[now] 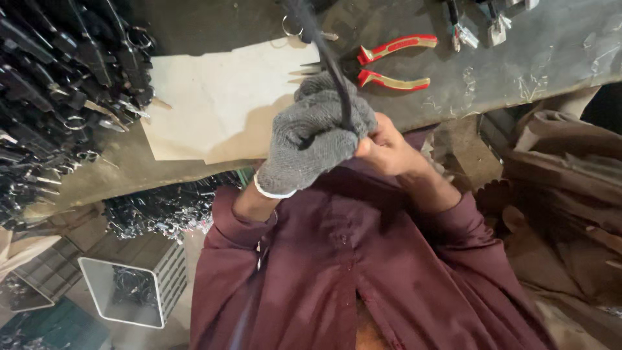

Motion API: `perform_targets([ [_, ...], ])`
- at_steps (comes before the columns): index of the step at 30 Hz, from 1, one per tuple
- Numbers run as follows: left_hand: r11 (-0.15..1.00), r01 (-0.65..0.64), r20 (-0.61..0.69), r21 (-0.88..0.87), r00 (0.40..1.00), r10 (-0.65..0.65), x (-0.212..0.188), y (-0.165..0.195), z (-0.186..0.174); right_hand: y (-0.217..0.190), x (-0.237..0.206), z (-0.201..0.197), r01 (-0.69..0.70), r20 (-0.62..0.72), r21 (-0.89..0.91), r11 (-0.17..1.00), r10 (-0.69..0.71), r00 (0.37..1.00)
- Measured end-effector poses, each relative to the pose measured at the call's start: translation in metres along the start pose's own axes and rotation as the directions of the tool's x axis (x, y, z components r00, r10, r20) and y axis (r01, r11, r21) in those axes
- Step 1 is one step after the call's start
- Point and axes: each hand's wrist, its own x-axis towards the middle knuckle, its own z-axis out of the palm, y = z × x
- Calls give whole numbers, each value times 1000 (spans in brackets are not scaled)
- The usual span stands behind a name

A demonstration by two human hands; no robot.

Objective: The person holds a black cable against the workbench and uses red-handled pliers to strip the outer insulation from sections of the cable, pulling the cut insulation off to expose inner red and green wires. They repeatedly reposition the cable and continue stripping along its length, occasionally setting the pliers down and picking them back up.

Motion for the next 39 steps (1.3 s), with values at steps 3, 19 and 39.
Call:
perform_targets([
  [3,990,-58,-76,130,995,68,0,-3,1,4,1,11,119,-253,-291,949,-196,947],
  [19,975,62,-298,-212,946,-126,-20,-14,10,-84,35,-17,-63,18,-966,-249,-313,949],
  [39,862,243,-22,-445,959,-282,-39,20,17,-107,51,16,106,86,-993,50,-293,952],
])
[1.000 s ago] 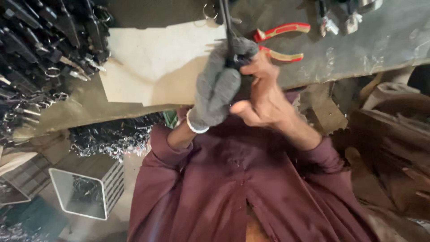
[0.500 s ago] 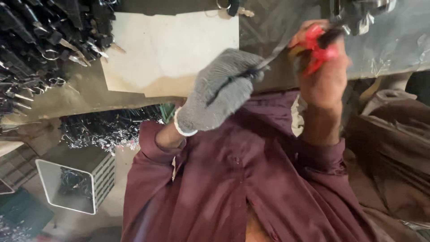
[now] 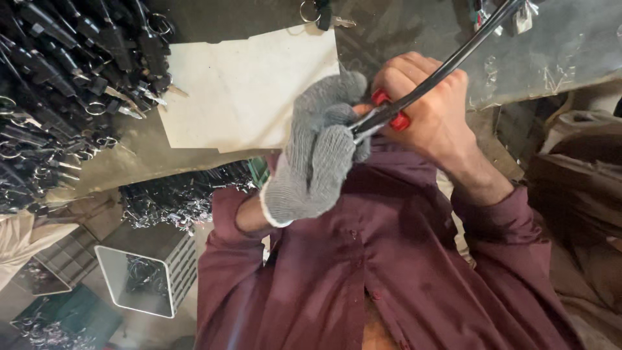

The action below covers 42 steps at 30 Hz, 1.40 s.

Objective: The person holds a black cable against the workbench and uses red-handled pliers to strip the outer insulation from sections of the cable, pulling the cut insulation off to expose inner red and green wires. They repeatedly reposition the cable and continue stripping along its length, occasionally setting the pliers down and picking them back up.

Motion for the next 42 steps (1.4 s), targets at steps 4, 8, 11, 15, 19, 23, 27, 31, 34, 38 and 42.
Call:
perform_targets([
  [4,987,-47,125,156,992,28,3,22,-6,10,-3,11,11,-2,-92,996,-11,1000],
  [8,970,-26,69,241,998,9,3,26,-4,12,-14,11,23,0,132,991,-23,1000],
  [11,567,-300,88,767,925,370,5,19,-6,4,-21,9,-83,72,87,993,77,994],
  [15,535,-238,51,811,939,340,6,9,-6,-4,-23,11,-150,59,60,987,146,988],
  [19,543,-291,82,788,923,377,6,1,-3,-5,-24,13,-130,25,125,984,128,991],
  [23,461,-244,57,853,922,382,6,-4,-2,-7,-29,9,-164,9,16,986,164,986],
  [27,137,-287,192,948,859,475,4,-7,0,-16,-37,4,-190,-17,-52,980,189,982],
  [31,-123,-146,187,982,855,484,4,-8,1,-23,-38,6,-298,19,-121,947,302,953],
  [34,-143,-168,217,975,844,489,7,-6,-1,-26,-35,10,-321,-10,-70,944,321,947],
  [38,-124,-196,231,973,852,470,10,2,-1,-30,-35,12,-194,-54,163,967,205,977],
  [42,310,-311,173,898,900,400,12,17,2,-23,-35,18,-289,-91,29,957,290,953],
])
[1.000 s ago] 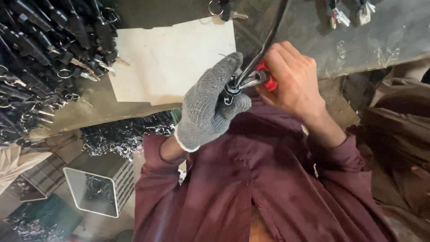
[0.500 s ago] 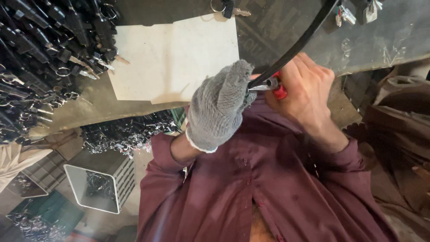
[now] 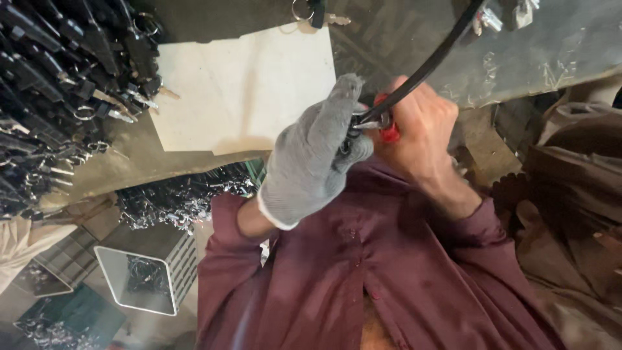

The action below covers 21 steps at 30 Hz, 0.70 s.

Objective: The person holds a black cable against the workbench and uses red-handled pliers to strip the outer insulation from sections of the cable, pulling the cut insulation off to expose inner red and green wires. They repeatedly reposition the cable and continue stripping along its length, occasionally setting the pliers down and picking them back up.

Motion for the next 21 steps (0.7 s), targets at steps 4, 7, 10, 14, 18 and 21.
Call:
perform_targets([
  [4,780,242,309,-577,949,-66,6,4,-19,19,16,9,140,7,106,985,-141,990],
  [7,546,410,411,-730,903,-127,4,9,-22,27,29,10,293,-34,320,901,-298,954],
  [10,327,548,488,-769,835,-253,-2,6,-14,30,29,12,246,4,274,930,-257,966],
  [14,987,145,151,77,976,-155,-9,-8,1,36,13,19,177,38,79,981,-181,983],
  [18,960,247,-156,131,961,-226,-6,-21,-18,38,20,10,166,5,-206,964,-169,986],
  [21,926,342,-401,160,880,-255,0,-27,-67,25,50,-19,282,27,-295,913,-287,958],
])
